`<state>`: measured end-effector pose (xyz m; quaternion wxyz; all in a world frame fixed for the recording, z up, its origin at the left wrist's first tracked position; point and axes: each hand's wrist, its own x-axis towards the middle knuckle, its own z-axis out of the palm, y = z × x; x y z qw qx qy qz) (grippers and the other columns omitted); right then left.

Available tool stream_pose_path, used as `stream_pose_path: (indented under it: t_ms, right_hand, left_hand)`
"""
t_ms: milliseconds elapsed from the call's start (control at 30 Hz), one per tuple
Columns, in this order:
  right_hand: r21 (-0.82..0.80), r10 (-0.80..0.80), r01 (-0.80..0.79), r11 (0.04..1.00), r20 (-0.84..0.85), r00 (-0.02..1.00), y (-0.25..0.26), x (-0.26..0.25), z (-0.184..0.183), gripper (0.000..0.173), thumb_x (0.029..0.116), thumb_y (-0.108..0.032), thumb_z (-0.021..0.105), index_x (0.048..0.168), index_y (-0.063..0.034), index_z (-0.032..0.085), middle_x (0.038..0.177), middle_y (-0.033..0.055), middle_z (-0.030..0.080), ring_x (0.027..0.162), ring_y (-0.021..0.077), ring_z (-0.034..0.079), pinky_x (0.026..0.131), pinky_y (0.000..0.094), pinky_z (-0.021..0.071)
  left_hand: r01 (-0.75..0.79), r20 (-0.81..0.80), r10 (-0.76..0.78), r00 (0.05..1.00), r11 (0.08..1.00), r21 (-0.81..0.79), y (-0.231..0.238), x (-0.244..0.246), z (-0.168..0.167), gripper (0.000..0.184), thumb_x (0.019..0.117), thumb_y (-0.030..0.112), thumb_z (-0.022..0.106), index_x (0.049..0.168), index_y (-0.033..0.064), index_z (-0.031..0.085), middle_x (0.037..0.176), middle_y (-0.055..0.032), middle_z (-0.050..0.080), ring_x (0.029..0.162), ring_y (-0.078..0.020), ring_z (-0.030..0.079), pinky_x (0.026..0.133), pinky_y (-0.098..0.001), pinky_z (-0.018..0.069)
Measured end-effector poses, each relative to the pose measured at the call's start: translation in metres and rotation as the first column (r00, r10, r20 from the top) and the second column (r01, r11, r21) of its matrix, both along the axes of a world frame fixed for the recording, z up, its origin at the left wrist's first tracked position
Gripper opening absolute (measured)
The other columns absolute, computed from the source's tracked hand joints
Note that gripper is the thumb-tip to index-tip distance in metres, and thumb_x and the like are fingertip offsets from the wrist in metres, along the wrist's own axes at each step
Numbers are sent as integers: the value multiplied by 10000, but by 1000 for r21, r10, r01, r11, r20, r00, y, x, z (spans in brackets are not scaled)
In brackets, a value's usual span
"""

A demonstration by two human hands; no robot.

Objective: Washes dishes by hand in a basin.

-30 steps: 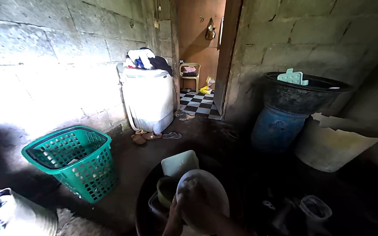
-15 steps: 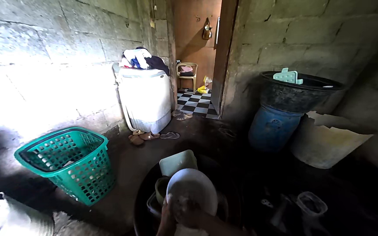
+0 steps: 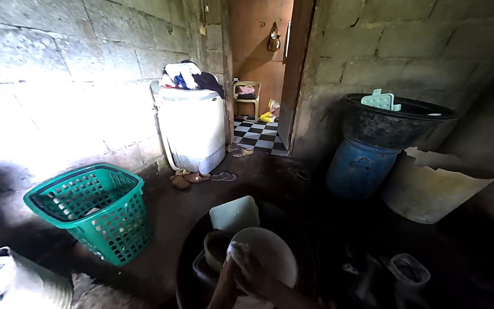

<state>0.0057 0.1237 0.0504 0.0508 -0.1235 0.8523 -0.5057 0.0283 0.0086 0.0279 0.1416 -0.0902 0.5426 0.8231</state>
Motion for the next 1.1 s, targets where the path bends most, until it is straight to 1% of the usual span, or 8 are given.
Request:
stream_pose_path:
  t_ms: [167, 233, 333, 433, 567, 733, 900, 1100]
  right_hand:
    - [258, 347, -424, 868, 297, 890, 3, 13, 12, 623, 924, -192, 749, 1440, 60, 509, 1417, 297, 554, 1350, 405, 520, 1148, 559, 381]
    - [415, 342, -430, 802, 270, 900, 5, 14, 25, 582, 948, -208, 721, 1416, 76, 526, 1395, 309, 568, 1330, 433, 533, 1126, 587, 393]
    - [261, 136, -163, 951, 121, 983, 24, 8, 57, 539, 955, -170, 708, 1389, 101, 542, 1355, 298, 604, 1291, 373, 580, 1133, 491, 421]
    - [-175, -263, 308, 935, 243, 934, 49, -11, 52, 430, 968, -132, 674, 1340, 60, 574, 1268, 221, 643, 1169, 259, 624, 1037, 414, 503]
    - [-365, -444, 542, 757, 323, 836, 64, -5, 44, 385, 1067, -279, 508, 1333, -21, 615, 1275, 143, 665, 1163, 187, 630, 1013, 394, 517]
    - [-72, -316, 351, 933, 296, 901, 95, -20, 8, 497, 1070, -365, 532, 1426, -18, 560, 1407, 199, 604, 1307, 287, 577, 1129, 477, 449]
    - [-287, -376, 404, 869, 149, 915, 71, -13, 4, 539, 1127, -366, 281, 1246, 49, 604, 969, 166, 643, 835, 216, 617, 786, 393, 542]
    - [153, -423, 444, 883, -150, 893, -6, -3, 27, 492, 996, -316, 633, 1325, 50, 639, 1365, 296, 601, 1291, 413, 582, 1102, 518, 458]
  left_hand:
    - [-140, 175, 144, 974, 990, -33, -15, -6, 3, 534, 1120, 456, 228, 1088, 33, 552, 777, -73, 604, 670, -175, 608, 616, -378, 542]
    - [-108, 226, 129, 966, 989, -101, -16, -6, 11, 576, 1106, 506, 248, 1204, 22, 544, 881, -130, 611, 719, -218, 603, 640, -404, 529]
    - [-77, 238, 102, 966, 991, -109, -24, -7, 17, 722, 1084, 571, 231, 1516, 4, 342, 1386, -297, 504, 1119, -389, 588, 899, -546, 503]
    - [-122, 256, 169, 952, 974, -191, -36, -11, -7, 760, 1067, 608, 282, 1603, 70, 241, 1545, -313, 369, 1313, -468, 469, 1008, -640, 404]
    - [-185, -45, 196, 980, 967, 176, -34, -10, -5, 642, 1095, 518, 99, 1433, 119, 472, 1202, -110, 685, 1056, -197, 683, 874, -429, 596]
    - [-211, -109, 313, 944, 822, 529, -49, -14, 28, 433, 1126, 336, 222, 1318, 118, 543, 1083, -40, 735, 985, -131, 720, 849, -347, 620]
    - [-402, -17, 403, 915, 915, 33, -46, -16, 29, 388, 1109, 312, 392, 1287, 18, 572, 1046, -102, 686, 913, -141, 677, 802, -358, 581]
    - [-328, 1, 332, 943, 933, -150, -1, 8, 62, 340, 1111, 250, 409, 1144, -48, 569, 824, -80, 628, 707, -110, 640, 675, -301, 565]
